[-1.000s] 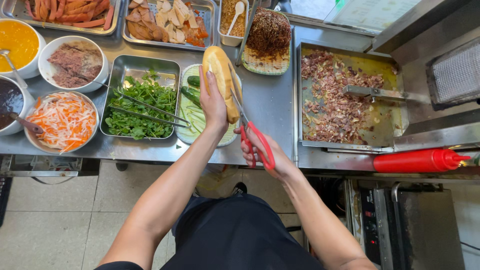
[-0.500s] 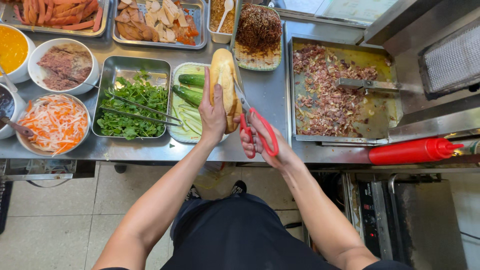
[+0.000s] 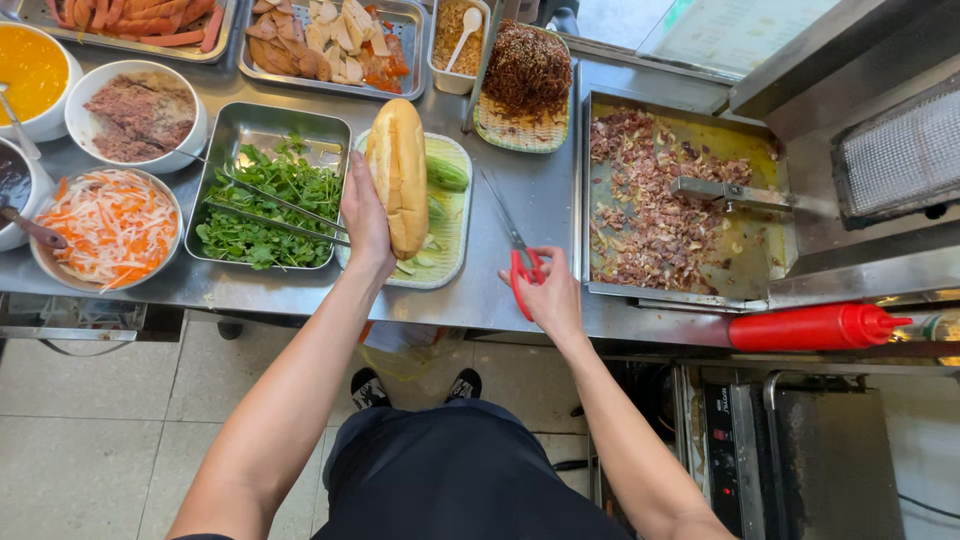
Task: The person prepares two sandwiches by slicing baguettes, spreading condiments, and adding fillings including herbs, cucumber, sliced meat, and shredded vegetables. The person uses scissors to cut the bread and tongs to handle ingredients, then places the finished sandwiches on a warming grill.
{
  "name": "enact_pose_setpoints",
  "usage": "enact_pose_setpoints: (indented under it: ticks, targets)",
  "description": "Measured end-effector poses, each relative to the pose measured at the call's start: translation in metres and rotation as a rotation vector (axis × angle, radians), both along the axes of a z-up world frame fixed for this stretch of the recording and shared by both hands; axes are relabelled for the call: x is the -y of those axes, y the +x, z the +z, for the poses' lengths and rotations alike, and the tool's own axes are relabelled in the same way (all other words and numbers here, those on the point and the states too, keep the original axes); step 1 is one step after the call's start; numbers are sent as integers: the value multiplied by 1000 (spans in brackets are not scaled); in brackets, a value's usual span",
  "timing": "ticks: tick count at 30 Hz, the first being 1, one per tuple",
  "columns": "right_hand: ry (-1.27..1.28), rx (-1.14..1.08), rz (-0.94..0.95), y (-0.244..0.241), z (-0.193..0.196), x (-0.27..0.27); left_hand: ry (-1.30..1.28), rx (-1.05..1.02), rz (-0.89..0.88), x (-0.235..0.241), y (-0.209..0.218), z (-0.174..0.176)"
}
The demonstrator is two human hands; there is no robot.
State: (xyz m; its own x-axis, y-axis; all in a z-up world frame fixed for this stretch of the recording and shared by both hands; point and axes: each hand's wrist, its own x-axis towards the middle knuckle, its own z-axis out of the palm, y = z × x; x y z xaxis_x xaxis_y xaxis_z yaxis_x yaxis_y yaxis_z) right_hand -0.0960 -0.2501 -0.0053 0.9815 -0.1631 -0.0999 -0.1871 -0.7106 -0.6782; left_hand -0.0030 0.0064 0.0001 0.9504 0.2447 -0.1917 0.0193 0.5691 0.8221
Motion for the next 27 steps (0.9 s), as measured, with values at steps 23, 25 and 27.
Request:
enact_pose_setpoints:
  ticks: [23,25,27]
  targets:
    - [531,204,284,61,32,-174,939,318,-161,-102,-60,37]
    - [911,48,297,69,38,-174,858,399,-150,-122,-59,40]
    - [1238,-26,308,76,43,-174,791,453,-158,-137,-58,36]
